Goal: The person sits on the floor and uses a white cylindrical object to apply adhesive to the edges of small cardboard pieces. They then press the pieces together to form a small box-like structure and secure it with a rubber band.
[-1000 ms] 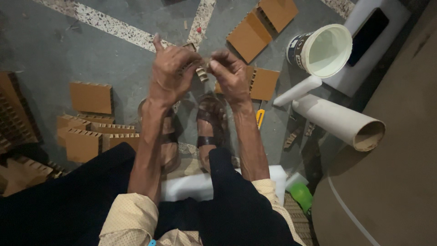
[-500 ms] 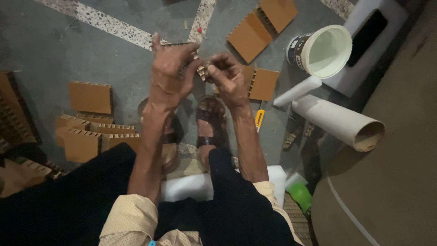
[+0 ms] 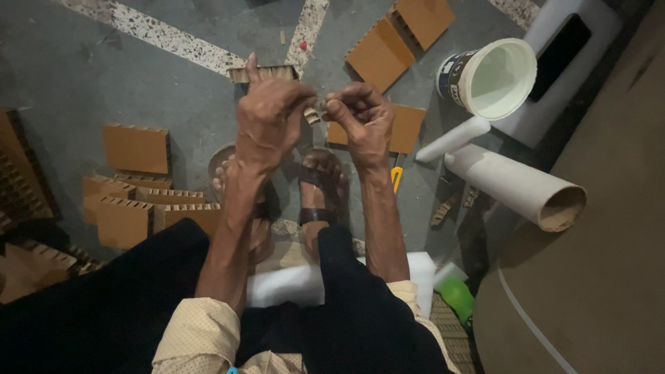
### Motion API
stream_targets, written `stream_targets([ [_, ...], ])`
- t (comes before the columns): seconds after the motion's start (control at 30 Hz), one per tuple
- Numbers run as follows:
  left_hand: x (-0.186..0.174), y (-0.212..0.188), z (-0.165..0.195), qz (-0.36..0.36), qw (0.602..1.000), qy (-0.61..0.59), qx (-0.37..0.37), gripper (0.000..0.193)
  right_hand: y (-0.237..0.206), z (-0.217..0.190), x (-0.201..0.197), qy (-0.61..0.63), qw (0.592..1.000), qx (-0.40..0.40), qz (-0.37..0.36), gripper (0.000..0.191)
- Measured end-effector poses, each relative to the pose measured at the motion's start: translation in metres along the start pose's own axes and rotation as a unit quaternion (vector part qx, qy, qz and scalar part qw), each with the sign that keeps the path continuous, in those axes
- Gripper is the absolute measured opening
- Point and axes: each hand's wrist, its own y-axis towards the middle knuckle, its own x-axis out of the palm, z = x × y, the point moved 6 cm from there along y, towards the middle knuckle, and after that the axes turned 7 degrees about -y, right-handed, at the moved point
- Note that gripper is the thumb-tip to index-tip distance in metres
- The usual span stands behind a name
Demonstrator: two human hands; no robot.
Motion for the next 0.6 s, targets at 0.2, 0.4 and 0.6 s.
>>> stream_targets([
  [0.2,-0.009,0.003,0.009,-0.002,0.997,-0.053,-0.056,0.005,-0.001,0.01,-0.008,0.013,1.0,-0.005,0.015,0.024],
  [0.4,-0.013,0.01,0.017,0.006,0.994,-0.092,-0.064,0.004,-0.001,0.012,-0.01,0.035,0.999,-0.017,0.016,0.025],
  [0.6,-0.002,-0.001,0.018,-0.027,0.998,-0.031,0.039,0.003,-0.006,-0.004,0.008,0.167,0.982,-0.01,-0.085,0.025],
])
